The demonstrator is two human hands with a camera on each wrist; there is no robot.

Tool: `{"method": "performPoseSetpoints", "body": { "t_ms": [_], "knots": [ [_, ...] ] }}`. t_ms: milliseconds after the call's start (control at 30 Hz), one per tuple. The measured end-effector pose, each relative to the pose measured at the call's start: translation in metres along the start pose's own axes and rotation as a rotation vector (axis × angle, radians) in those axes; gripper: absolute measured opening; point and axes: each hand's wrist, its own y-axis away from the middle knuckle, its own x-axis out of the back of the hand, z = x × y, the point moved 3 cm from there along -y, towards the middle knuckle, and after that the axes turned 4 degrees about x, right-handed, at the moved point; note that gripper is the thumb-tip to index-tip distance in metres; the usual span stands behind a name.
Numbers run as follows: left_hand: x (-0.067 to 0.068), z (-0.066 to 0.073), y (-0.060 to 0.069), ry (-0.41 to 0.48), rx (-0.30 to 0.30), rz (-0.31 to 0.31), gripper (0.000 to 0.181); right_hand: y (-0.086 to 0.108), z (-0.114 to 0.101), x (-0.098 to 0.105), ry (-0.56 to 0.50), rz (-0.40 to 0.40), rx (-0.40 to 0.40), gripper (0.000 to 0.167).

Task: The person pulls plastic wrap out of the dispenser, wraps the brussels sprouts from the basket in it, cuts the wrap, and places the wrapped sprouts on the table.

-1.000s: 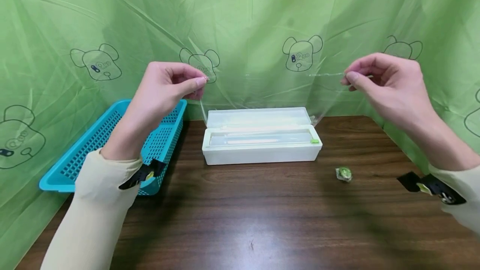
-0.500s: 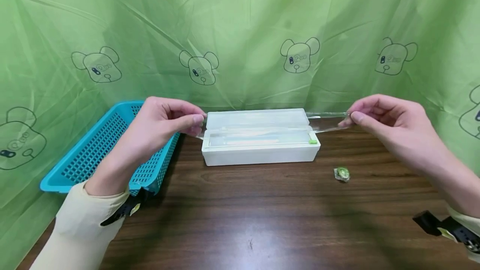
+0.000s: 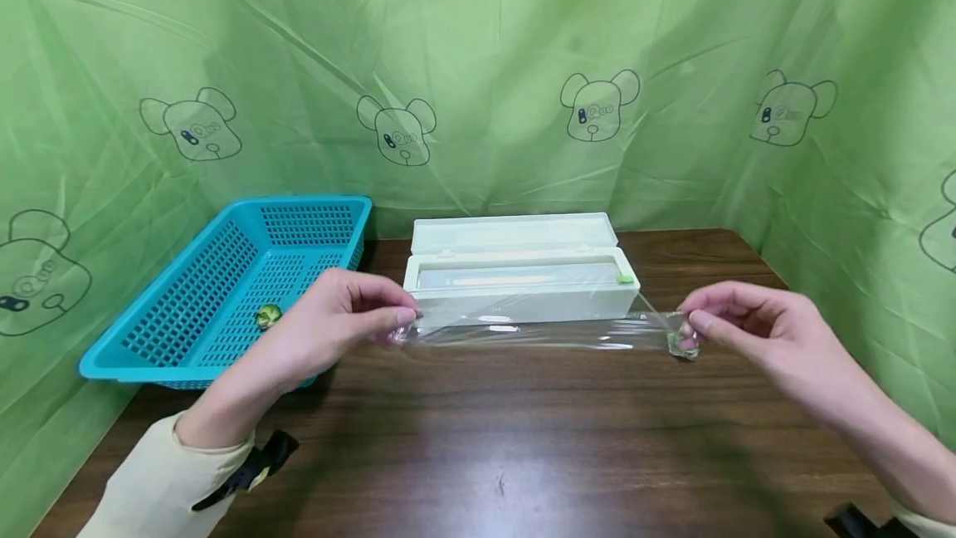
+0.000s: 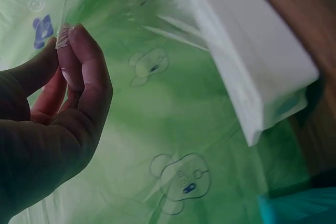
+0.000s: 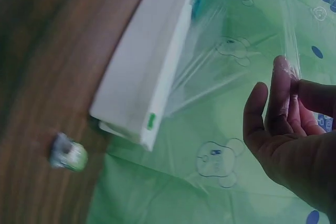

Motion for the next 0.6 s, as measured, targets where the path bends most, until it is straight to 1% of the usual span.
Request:
{"method": "performPoseSetpoints", "body": {
  "t_ms": [67,200,367,600],
  "knots": [
    [-0.006,-0.006,0.004,-0.007,-0.002,-0.026,0.010,0.007,0.005,-0.005,-0.024,-0.023,-0.008,0.017],
    [-0.017,-0.018,0.011,-0.051,0.010,-0.066,0.009,0.019,0.015,-0.013,-0.069,-0.070,-0.018,0.018],
    [-0.029,-0.030,0.016,-0.123,0.010,-0.100,0.007,0.034,0.028,-0.020,-0.075,-0.103,-0.027,0.019],
    [-0.044,-0.045,0.025,-0.185,-0.007,-0.118,0.004,0.050,0.044,-0.035,-0.062,-0.137,0.022,0.020]
  ]
}}
